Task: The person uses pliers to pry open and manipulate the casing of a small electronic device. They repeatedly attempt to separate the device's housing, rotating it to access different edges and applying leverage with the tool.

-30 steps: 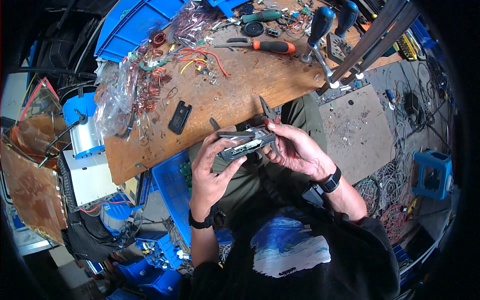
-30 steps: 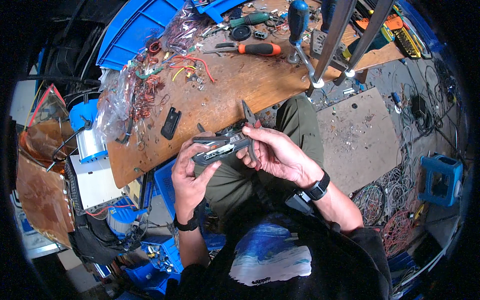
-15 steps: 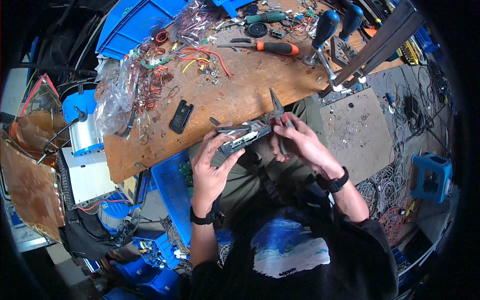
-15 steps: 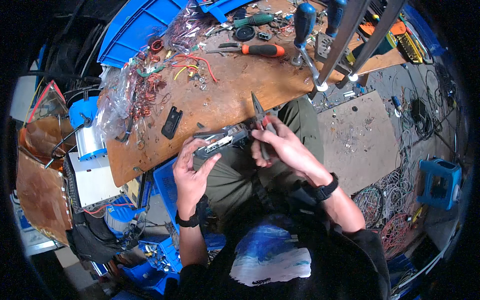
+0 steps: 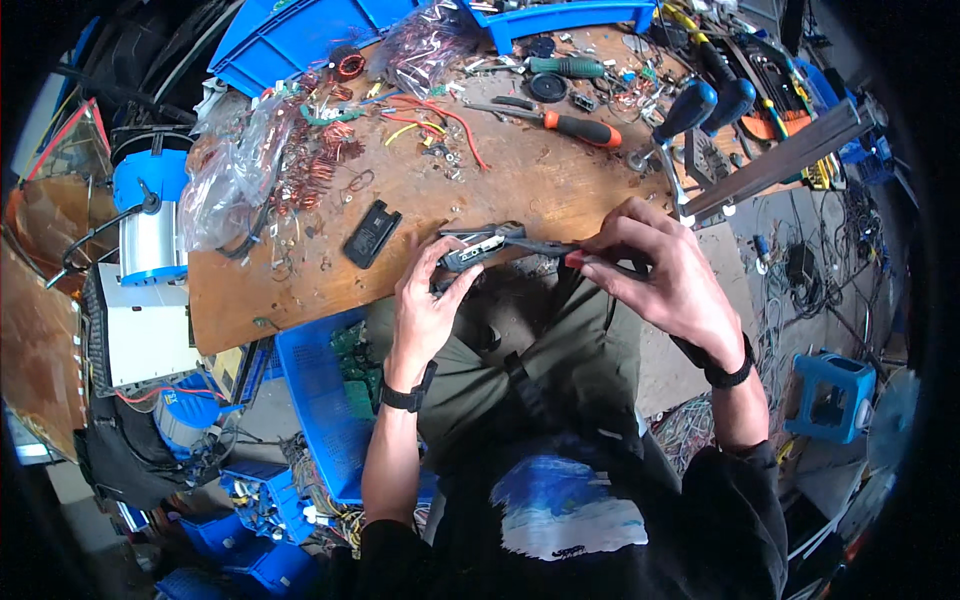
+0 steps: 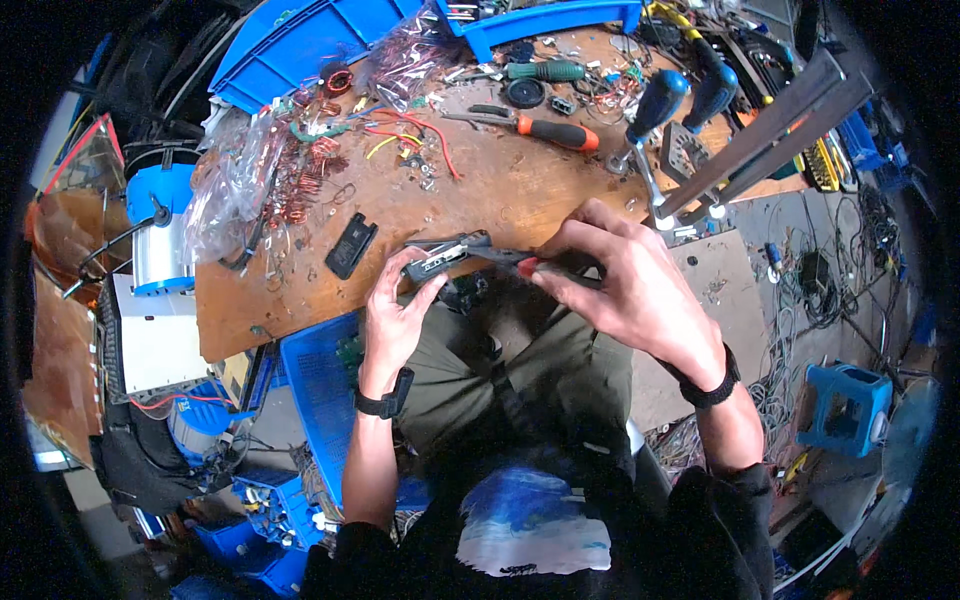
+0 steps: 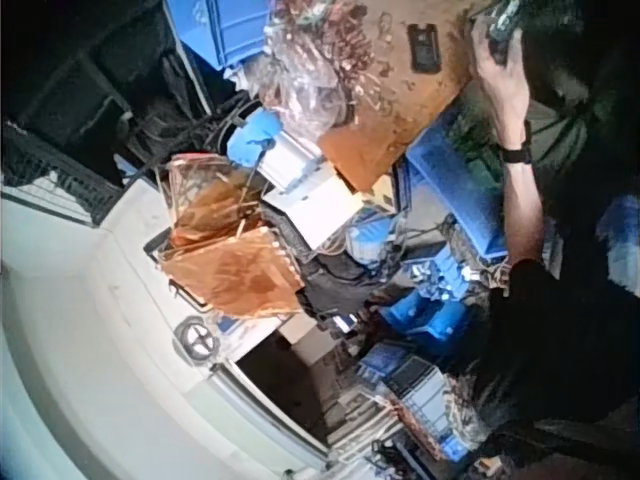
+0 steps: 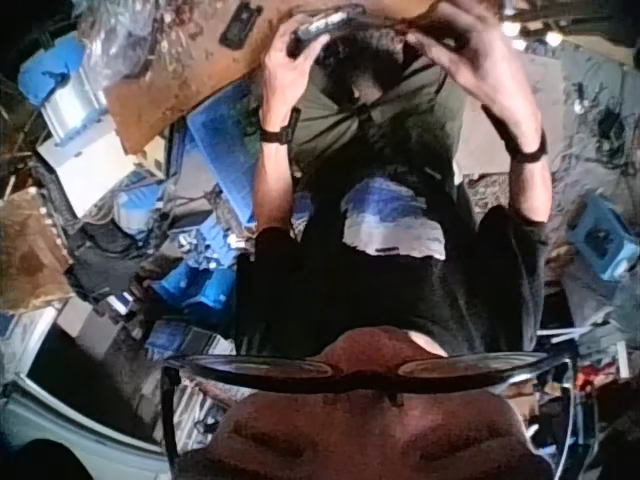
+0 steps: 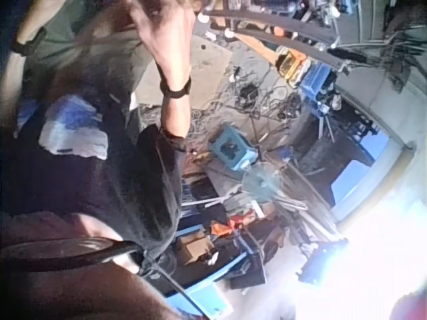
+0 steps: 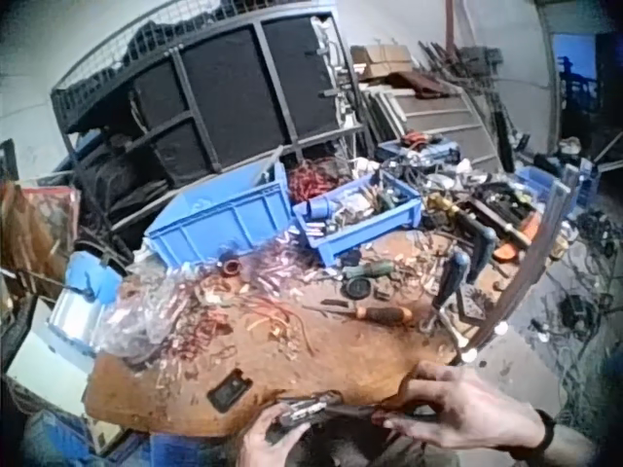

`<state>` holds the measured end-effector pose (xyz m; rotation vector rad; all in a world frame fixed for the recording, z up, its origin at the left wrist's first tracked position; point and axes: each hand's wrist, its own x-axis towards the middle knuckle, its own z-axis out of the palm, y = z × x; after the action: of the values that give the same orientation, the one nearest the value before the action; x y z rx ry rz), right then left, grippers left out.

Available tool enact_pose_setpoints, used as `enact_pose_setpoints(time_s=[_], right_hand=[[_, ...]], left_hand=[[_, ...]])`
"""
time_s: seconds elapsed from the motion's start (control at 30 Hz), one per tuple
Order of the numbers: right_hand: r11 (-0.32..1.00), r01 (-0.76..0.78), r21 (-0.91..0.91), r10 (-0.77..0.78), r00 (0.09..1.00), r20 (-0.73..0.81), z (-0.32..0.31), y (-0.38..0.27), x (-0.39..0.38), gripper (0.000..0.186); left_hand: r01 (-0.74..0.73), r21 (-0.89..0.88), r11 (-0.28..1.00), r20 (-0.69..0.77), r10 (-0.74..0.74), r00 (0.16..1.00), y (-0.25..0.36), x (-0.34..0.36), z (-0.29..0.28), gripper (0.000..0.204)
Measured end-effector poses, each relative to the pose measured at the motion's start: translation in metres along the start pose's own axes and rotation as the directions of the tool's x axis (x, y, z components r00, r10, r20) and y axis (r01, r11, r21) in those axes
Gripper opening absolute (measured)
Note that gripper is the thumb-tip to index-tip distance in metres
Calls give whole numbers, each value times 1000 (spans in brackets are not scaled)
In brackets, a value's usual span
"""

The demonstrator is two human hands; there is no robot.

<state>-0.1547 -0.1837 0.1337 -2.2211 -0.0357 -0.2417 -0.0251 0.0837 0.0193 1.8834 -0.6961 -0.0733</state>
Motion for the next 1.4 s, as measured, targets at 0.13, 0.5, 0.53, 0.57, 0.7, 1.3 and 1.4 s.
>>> enact_pose_setpoints(time_s=[0.13,0.5,0.53,0.57,0.7,1.3,1.4], right_hand=[[982,139,-126,-137,990,22,2,-15,26,19],[880,191,-434,-114,974,198,10,-50,69,21],[870,202,-449,-117,971,210,11,-55,72,21],[856,213,-472,-117,967,225,13,-60,76,20],[784,215,-582,-40,953,299,27,-78,93,19],[871,260,-418,-62,900,431,19,-85,104,23],[899,254,-356,-58,876,478,16,-83,104,20]], left_hand=[[-2,5,1000,27,2,1000,-5,6,-4,33],[-131,22,991,-20,131,991,-22,11,-7,36],[-131,16,991,-25,132,991,-22,11,-8,36],[-116,5,993,-31,116,993,-20,11,-8,36],[-106,-14,994,-41,105,994,-18,13,-9,35],[-173,487,856,-40,219,975,-2,52,-17,19],[-274,523,807,43,296,954,-7,56,-22,20]])
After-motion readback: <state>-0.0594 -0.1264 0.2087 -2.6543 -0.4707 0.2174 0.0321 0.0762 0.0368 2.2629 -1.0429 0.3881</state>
